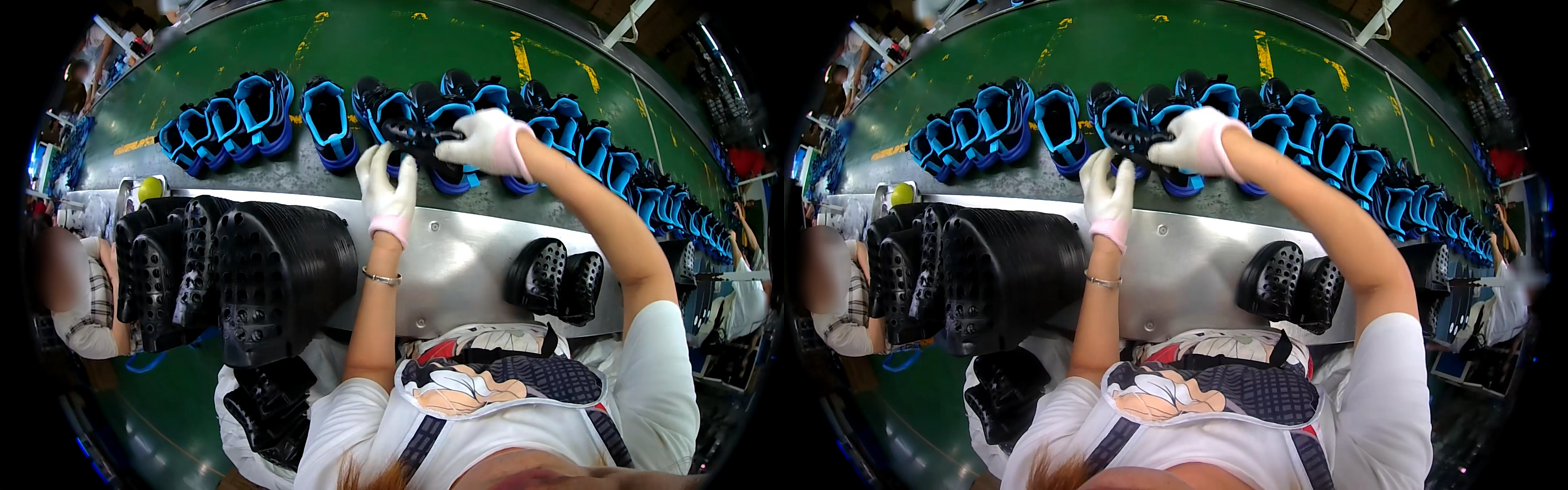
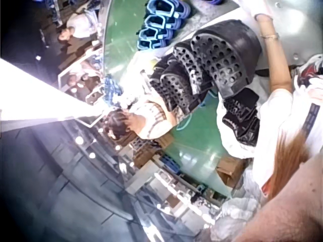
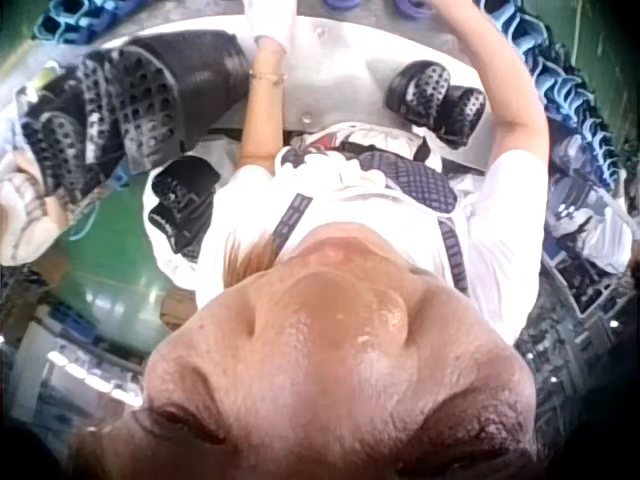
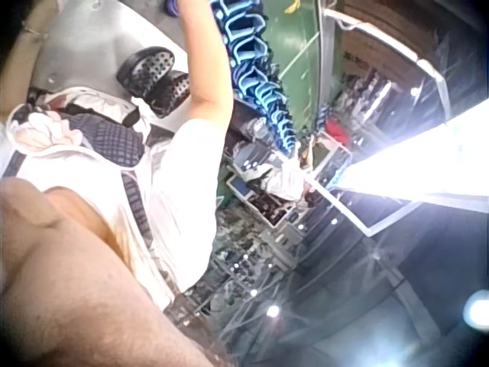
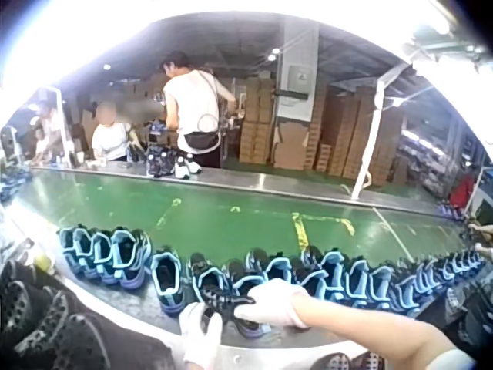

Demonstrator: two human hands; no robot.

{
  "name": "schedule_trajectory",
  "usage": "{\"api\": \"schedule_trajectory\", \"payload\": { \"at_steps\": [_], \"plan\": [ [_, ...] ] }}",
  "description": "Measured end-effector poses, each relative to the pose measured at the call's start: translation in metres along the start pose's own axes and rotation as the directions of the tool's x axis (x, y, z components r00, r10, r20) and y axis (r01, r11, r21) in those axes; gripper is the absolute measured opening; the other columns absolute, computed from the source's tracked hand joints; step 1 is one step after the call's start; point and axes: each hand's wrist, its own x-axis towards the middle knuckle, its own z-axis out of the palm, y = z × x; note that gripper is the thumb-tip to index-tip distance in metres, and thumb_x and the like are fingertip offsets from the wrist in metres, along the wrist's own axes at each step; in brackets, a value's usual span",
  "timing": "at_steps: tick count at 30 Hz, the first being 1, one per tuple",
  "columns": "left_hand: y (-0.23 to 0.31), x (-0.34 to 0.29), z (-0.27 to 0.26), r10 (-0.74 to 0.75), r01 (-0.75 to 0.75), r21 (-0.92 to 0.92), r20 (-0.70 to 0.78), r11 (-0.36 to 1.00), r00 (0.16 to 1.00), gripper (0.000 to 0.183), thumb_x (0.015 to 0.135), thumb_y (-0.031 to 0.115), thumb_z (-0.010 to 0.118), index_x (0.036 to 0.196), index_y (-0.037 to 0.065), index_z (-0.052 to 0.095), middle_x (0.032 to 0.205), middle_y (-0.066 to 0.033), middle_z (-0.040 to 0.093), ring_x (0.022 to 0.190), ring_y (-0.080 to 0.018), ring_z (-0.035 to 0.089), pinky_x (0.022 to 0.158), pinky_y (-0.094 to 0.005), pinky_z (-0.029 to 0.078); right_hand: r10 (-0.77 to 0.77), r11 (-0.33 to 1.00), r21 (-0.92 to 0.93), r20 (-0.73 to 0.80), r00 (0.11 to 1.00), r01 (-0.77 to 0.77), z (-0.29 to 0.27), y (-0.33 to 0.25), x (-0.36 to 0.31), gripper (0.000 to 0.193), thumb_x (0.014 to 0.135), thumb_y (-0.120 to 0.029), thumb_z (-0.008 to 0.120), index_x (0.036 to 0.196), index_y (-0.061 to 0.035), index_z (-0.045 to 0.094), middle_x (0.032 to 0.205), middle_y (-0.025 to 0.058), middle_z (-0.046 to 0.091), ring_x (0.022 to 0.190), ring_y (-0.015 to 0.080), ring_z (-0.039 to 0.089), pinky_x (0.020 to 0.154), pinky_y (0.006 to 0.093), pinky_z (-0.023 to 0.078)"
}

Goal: The person puts on gloves and then repeatedly picks up black shoe soles from a stack and inserts them into blue and black shoe uppers on a conveyor belt. The person handles the components one at a time and places the assembled shoes back on the line.

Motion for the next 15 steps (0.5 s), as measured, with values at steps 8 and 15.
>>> {"api": "schedule_trajectory", "payload": {
  "at_steps": [8, 15],
  "plan": [
    [-0.023, 0.018, 0.029, 0.109, -0.097, 0.125, -0.096, 0.987, 0.989, 0.037, 0.084, 0.018, 0.069, 0.120, 0.008, 0.062, 0.134, -0.0163, 0.049, 0.124, -0.0349, 0.047, 0.105, -0.0403, 0.038, 0.144, 0.975, -0.186, 0.103, 0.984, -0.123, -0.020, -0.036, 0.085, 0.047, 0.080, -0.043, 0.062, 0.090, 0.0023, 0.071, 0.074, 0.0141, 0.067, 0.062, 0.0244, 0.063, 0.058, 0.0378, 0.052],
    [-0.016, 0.024, 0.026, 0.222, -0.200, 0.315, -0.035, 0.928, 0.974, 0.032, 0.078, 0.010, 0.071, 0.109, 0.005, 0.064, 0.120, -0.0096, 0.057, 0.103, -0.0339, 0.053, 0.091, -0.0416, 0.045, 0.124, 0.953, -0.266, -0.084, 0.989, -0.143, 0.050, -0.044, 0.137, 0.027, 0.086, -0.022, 0.059, 0.101, -0.0054, 0.073, 0.104, 0.0200, 0.069, 0.099, 0.0345, 0.067, 0.084, 0.0409, 0.055]
  ]
}}
